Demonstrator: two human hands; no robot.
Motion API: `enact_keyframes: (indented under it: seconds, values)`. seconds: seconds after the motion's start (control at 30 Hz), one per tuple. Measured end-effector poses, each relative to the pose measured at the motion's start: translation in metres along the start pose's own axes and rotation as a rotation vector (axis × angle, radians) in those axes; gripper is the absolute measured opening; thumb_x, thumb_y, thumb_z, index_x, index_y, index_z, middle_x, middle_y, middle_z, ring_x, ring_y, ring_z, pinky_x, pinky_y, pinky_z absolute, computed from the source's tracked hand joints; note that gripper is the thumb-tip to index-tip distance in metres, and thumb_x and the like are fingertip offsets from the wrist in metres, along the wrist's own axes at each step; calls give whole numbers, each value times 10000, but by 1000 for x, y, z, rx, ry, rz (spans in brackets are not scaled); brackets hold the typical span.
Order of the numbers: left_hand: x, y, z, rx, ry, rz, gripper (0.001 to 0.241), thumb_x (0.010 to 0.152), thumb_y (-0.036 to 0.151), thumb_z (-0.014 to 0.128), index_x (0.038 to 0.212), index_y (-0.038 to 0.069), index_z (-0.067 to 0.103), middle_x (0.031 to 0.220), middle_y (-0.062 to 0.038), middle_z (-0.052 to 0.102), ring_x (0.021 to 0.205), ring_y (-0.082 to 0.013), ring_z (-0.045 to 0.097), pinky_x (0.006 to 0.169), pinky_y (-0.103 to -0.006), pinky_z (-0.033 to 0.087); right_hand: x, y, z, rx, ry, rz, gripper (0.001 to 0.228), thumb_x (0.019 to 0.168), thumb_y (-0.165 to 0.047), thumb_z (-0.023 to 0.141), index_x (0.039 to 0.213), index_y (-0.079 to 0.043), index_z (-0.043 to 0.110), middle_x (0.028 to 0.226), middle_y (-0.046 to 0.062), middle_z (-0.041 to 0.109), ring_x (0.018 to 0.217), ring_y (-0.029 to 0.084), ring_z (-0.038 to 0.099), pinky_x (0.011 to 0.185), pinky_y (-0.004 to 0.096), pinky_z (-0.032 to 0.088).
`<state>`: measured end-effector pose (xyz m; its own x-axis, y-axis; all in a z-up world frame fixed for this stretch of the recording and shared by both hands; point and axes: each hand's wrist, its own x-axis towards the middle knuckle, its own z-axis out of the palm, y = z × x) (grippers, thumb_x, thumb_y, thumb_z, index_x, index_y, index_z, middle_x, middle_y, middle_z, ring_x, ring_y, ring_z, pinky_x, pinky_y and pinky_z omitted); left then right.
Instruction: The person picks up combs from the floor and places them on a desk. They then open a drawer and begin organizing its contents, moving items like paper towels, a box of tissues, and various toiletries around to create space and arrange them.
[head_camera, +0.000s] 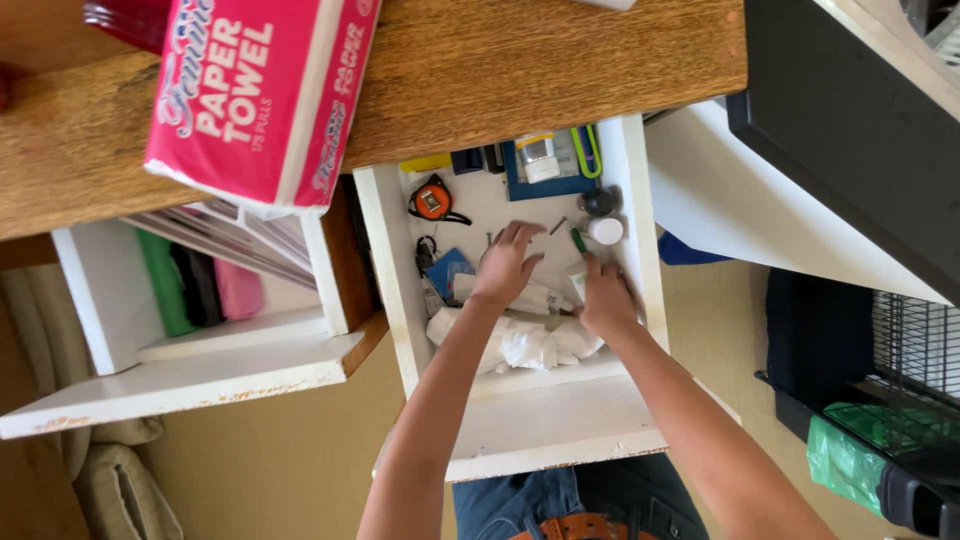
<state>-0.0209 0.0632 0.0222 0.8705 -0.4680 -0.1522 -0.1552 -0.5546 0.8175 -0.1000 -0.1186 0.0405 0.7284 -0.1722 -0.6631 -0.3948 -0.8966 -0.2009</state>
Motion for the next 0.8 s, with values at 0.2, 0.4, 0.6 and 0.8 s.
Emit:
enact_keyframes:
  seconds: [0.2, 0.4, 0.6, 0.8]
  values:
    - [-38, -34, 8, 316, -253, 22, 724, 678, 328, 904, 1295, 97, 603, 1284, -96, 620, 1240, -331, 510, 1084, -436, 405, -23, -13, -27, 61, 26, -21, 1102, 686, -278, 894, 1550, -35, 256, 1293, 267, 597, 1238, 448, 556, 1105, 460, 434]
    - [-39, -30, 6, 527, -372, -145, 617, 727, 366, 897, 1221, 106, 633, 1248, -61, 648, 1255, -290, 512, 1061, -426, 414, -47, -18, -40, -211, -37, -34, 856, 733, -442, 844, 1386, -10, 497, 1336, 235, 564, 1274, 421, 513, 1137, 461, 405]
    - [-47, -66, -4, 330, -260, -181, 453, 792, 293, 853, 1189, 119, 719, 1129, -90, 723, 1111, -326, 633, 958, -446, 502, -48, -27, -43, -487, -159, -73, 750, 804, -385, 796, 1360, 50, 543, 1362, 217, 522, 1290, 413, 488, 1107, 459, 423]
    - [-36, -12, -68, -119, 43, -126, 516, 819, 341, 850, 1190, 18, 693, 1012, -134, 748, 838, -283, 722, 758, -406, 573, -15, -11, -8, -721, -226, -179, 617, 833, -259, 721, 1336, 69, 580, 1324, 214, 535, 1217, 346, 497, 970, 437, 479]
